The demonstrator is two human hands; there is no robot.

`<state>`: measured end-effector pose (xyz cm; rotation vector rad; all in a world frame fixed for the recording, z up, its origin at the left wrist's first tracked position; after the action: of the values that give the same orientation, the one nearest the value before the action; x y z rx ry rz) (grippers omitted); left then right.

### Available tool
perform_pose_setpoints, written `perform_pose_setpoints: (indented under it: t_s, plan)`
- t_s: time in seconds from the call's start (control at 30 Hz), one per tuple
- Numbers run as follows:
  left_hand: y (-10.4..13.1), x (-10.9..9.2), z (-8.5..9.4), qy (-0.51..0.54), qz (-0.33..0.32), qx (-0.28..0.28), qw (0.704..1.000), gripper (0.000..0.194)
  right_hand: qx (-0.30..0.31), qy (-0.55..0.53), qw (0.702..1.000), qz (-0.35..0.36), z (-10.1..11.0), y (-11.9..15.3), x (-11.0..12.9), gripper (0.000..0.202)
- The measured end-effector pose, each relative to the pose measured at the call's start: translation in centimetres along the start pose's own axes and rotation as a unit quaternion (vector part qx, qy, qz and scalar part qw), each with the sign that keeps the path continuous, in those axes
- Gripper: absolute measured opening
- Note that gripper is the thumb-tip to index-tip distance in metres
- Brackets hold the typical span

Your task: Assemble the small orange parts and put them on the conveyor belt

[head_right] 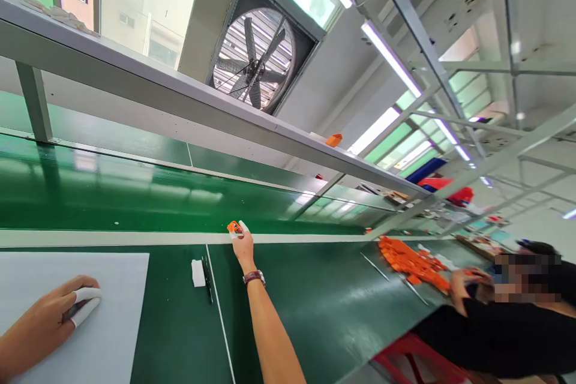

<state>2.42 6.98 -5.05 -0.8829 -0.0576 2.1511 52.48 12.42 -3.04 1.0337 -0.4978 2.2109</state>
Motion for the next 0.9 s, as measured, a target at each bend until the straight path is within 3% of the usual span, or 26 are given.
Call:
perform_pose_setpoints:
  t_s: [0.17, 0.23, 0.37, 0.5, 0.57, 0.63, 0.73, 0.8, 0.9]
  plan:
    - [-0.8, -2.2, 1.1, 0.011, 0.004, -0.022, 1.000, 0.021, 0.163, -0.048, 0.980, 0.108, -2.2, 7.5, 4.8, 0.070]
    - [-1.2, -3.2, 1.8, 0.034, 0.011, -0.022, 0.999, 0.023, 0.262, -0.062, 0.943, 0.197, -3.1, 11.7, 7.6, 0.068]
    - [-1.9, -5.2, 3.9, 0.146, 0.054, -0.047, 0.987, 0.031, 0.389, -0.054, 0.854, 0.340, -3.9, 19.7, 13.1, 0.065]
    - [-1.8, -7.3, 6.1, 0.380, 0.076, 0.003, 0.922, 0.043, 0.473, -0.015, 0.774, 0.421, -4.5, 25.2, 17.0, 0.064]
    - [-1.0, -7.7, 6.8, 0.445, 0.072, 0.021, 0.893, 0.044, 0.487, -0.010, 0.752, 0.444, -5.1, 26.8, 18.0, 0.061]
    - [0.2, -7.4, 7.2, 0.464, 0.093, -0.016, 0.881, 0.048, 0.477, -0.038, 0.772, 0.418, -5.9, 27.5, 18.2, 0.053]
    - [1.9, -6.1, 6.9, 0.452, 0.132, -0.105, 0.876, 0.055, 0.485, -0.094, 0.830, 0.260, -7.7, 28.0, 17.3, 0.038]
    - [2.7, -5.3, 6.5, 0.422, 0.129, -0.142, 0.886, 0.051, 0.526, -0.120, 0.827, 0.156, -8.9, 28.5, 16.5, 0.035]
    - [3.3, -4.8, 5.8, 0.321, 0.069, -0.168, 0.930, 0.043, 0.560, -0.169, 0.807, 0.078, -10.0, 29.4, 15.8, 0.029]
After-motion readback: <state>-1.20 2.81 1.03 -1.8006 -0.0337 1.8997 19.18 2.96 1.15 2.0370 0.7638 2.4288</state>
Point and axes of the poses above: each hand's wrist, its own y-axis away from the middle knuckle, its own z-axis out of the back of the hand, x = y × z, the point moved 2 cm from there along -y, towards the middle knuckle, and after that the axes turned 14 degrees about -z, right-handed, at the moved point
